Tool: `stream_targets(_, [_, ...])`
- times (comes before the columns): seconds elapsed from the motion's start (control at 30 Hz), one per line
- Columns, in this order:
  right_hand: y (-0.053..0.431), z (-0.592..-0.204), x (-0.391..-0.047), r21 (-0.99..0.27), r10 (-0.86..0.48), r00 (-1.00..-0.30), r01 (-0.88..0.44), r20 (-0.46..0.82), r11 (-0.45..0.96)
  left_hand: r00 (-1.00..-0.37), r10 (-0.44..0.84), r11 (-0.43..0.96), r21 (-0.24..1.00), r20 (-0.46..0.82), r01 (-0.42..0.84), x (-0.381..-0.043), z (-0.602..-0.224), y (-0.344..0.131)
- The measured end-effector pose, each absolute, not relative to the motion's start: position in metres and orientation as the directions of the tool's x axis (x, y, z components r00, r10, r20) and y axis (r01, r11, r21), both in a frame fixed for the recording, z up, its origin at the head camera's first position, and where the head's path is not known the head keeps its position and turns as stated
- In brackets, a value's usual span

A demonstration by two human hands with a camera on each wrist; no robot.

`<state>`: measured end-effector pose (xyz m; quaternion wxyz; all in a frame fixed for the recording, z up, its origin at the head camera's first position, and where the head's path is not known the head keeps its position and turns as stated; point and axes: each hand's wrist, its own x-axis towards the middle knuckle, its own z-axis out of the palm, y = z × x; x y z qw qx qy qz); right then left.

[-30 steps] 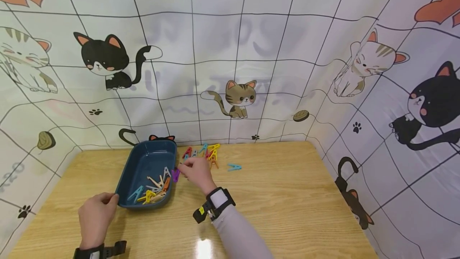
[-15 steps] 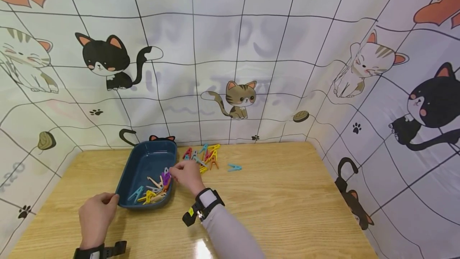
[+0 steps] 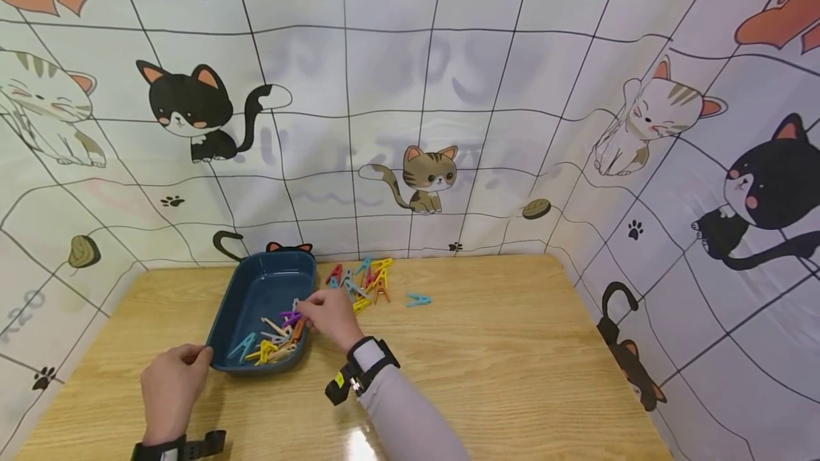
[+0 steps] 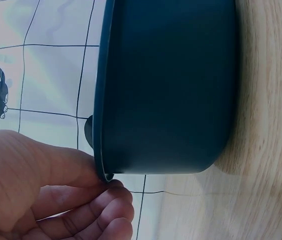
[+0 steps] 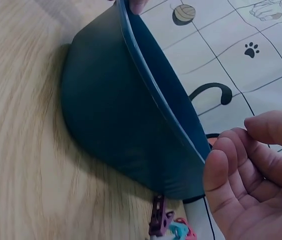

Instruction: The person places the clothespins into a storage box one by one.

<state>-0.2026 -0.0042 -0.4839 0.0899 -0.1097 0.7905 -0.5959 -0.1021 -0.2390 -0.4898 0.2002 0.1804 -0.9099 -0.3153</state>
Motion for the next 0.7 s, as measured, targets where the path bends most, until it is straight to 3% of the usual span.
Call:
stream_targets(0.3, [0.02, -0.486, -0.211, -0.936, -0.262, -0.965, -0.101, 0.01, 0.336, -0.858, -0.452, 0.741, 0.639, 0.246, -0.207, -0.102, -0.49, -0.239])
stream_targets(0.7, [0.061, -0.491, -0.223, -0.855, -0.178, -0.975, -0.201, 0.129, 0.478, -0.86, -0.451, 0.743, 0.635, 0.24, -0.212, -0.103, -0.491, -0.239])
